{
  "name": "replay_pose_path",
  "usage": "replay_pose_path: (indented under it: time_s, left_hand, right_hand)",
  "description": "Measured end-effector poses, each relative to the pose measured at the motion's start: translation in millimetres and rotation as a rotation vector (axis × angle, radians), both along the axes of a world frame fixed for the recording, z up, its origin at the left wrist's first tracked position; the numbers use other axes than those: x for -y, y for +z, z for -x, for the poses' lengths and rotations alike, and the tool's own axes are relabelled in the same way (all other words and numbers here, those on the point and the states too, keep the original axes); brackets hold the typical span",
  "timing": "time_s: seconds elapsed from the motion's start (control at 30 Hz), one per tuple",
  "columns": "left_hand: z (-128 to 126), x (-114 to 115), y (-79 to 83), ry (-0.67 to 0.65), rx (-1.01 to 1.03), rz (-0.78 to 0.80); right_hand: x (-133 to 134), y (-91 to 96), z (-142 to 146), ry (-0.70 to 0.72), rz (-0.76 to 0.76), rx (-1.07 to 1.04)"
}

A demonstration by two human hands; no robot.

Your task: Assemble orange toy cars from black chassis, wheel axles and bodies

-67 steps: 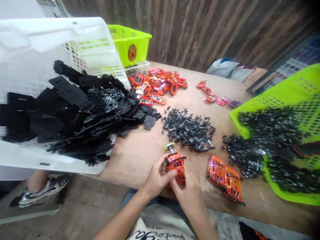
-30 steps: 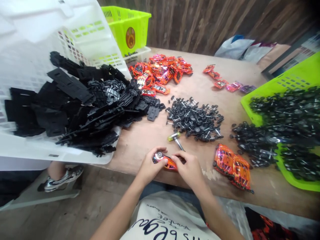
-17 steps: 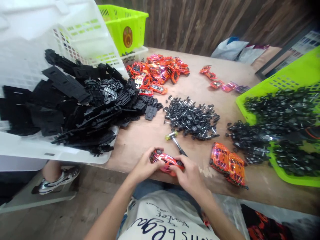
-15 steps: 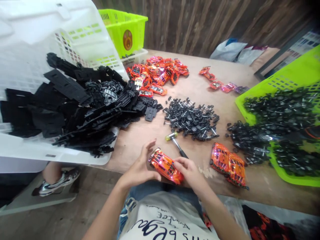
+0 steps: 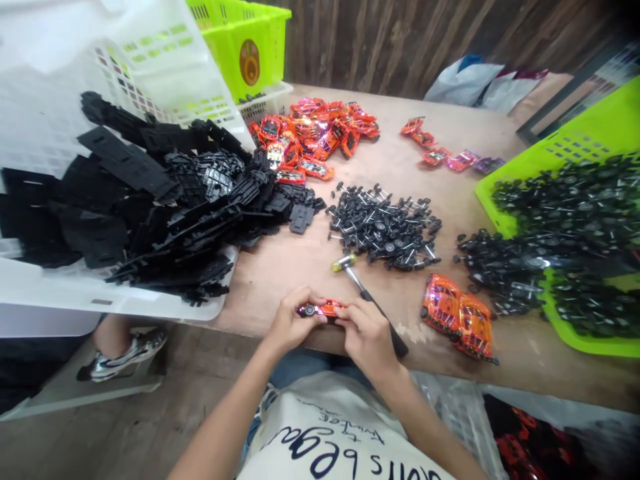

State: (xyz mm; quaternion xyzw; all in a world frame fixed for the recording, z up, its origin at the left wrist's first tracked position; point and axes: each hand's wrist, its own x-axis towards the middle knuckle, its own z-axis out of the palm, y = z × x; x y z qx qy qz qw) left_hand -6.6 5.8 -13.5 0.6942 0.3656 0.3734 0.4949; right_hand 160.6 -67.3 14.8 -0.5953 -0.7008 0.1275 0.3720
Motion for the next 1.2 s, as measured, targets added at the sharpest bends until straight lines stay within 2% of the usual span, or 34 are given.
replay_pose_path:
  time_s: [0.1, 0.2, 0.37, 0.47, 0.53, 0.63, 0.7, 0.77, 0.9, 0.97, 1.1, 1.2]
  left_hand:
    - [-2, -3, 2.6, 0.007, 0.001, 0.016]
    - [-5, 3, 15.7, 0.049, -0.041, 0.009]
    - [-14, 28, 35.6, 0.263, -0.098, 0.041]
    - [-17, 29, 34.2, 0.318, -0.123, 0.180]
    - [-15, 21, 28.9, 0.321, -0.160, 0.236]
    - [-10, 2, 20.5, 0.354, -0.271, 0.180]
    - [-8, -8, 17.3, 0.337, -0.321, 0.170]
    - [-8, -14, 16.3, 0.320, -0.328, 0.190]
    - [-9, -14, 16.7, 0.344, -0.304, 0.158]
    - [-9, -13, 15.6, 0.347, -0.298, 0.149]
    - [-7, -16, 14.2, 0.342, -0.338, 0.123]
    - [-4, -18, 24.5, 0.364, -0.339, 0.018]
  right_hand:
    - [-5, -1.2, 0, -0.053, 0.047, -0.084]
    - [-10, 1.5, -1, -0.105, 0.111, -0.110]
    - [-27, 0.3, 4, -0.219, -0.035, 0.213]
    - [-29, 0.0, 0, -0.218, 0.117, 0.251]
    - [-21, 0.4, -9, -0.256, 0.202, 0.264]
    - [2, -0.9, -30, -0.387, 0.226, 0.396]
    - [22, -1.6, -42, -0.424, 0.260, 0.404]
    - [42, -0.2, -49, -0.388, 0.325, 0.226]
    - [86, 1.4, -48, -0.386, 0.392, -0.300]
    - [103, -3.9, -43, -0.373, 0.387, -0.379]
    - [115, -18.4, -44, -0.251, 0.461, -0.135]
    - [100, -19.3, -53, -0.278, 0.456, 0.005]
